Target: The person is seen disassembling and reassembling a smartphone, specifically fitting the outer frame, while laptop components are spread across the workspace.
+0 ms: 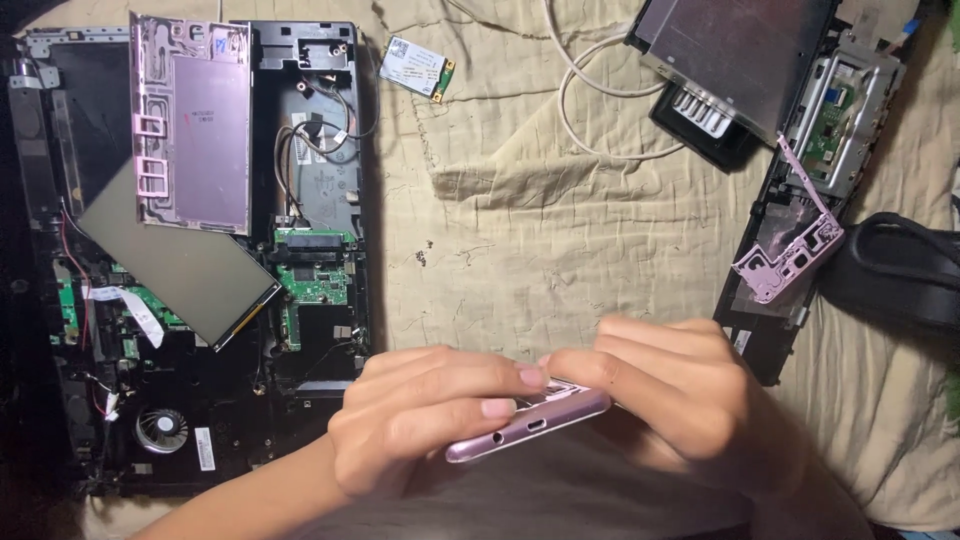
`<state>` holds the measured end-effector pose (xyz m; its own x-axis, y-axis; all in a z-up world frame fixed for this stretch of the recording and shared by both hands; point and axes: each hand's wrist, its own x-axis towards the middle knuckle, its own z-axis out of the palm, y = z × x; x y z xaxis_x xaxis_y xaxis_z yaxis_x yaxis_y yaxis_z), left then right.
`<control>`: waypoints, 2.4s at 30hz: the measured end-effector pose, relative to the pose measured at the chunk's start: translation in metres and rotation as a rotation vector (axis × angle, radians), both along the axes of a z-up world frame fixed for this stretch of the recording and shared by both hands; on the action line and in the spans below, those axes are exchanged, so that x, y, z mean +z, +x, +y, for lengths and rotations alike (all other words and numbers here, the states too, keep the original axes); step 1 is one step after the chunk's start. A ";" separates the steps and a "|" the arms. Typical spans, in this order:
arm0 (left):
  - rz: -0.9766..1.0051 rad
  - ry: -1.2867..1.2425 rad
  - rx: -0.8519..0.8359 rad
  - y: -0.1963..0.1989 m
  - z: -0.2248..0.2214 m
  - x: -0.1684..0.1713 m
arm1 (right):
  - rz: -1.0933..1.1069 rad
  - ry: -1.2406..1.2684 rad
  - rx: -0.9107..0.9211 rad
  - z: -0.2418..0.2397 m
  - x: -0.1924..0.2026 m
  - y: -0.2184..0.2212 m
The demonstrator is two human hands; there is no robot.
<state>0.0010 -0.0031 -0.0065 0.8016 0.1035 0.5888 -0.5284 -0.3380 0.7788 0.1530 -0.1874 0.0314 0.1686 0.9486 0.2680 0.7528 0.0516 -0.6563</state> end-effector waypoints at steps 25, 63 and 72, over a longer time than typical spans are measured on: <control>0.096 0.050 -0.112 0.001 -0.010 -0.026 | 0.291 -0.083 -0.294 -0.039 0.007 0.009; 0.227 -0.165 0.269 0.001 -0.020 -0.015 | 1.273 0.260 -0.744 0.008 -0.032 0.002; 0.255 -0.106 0.268 -0.007 -0.017 -0.016 | 1.171 0.256 -0.533 0.002 -0.028 0.000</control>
<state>-0.0056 -0.0198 -0.0228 0.8570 0.3792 0.3490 -0.2172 -0.3483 0.9119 0.1532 -0.1856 0.0039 0.7588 0.6379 -0.1313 -0.2868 0.1463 -0.9467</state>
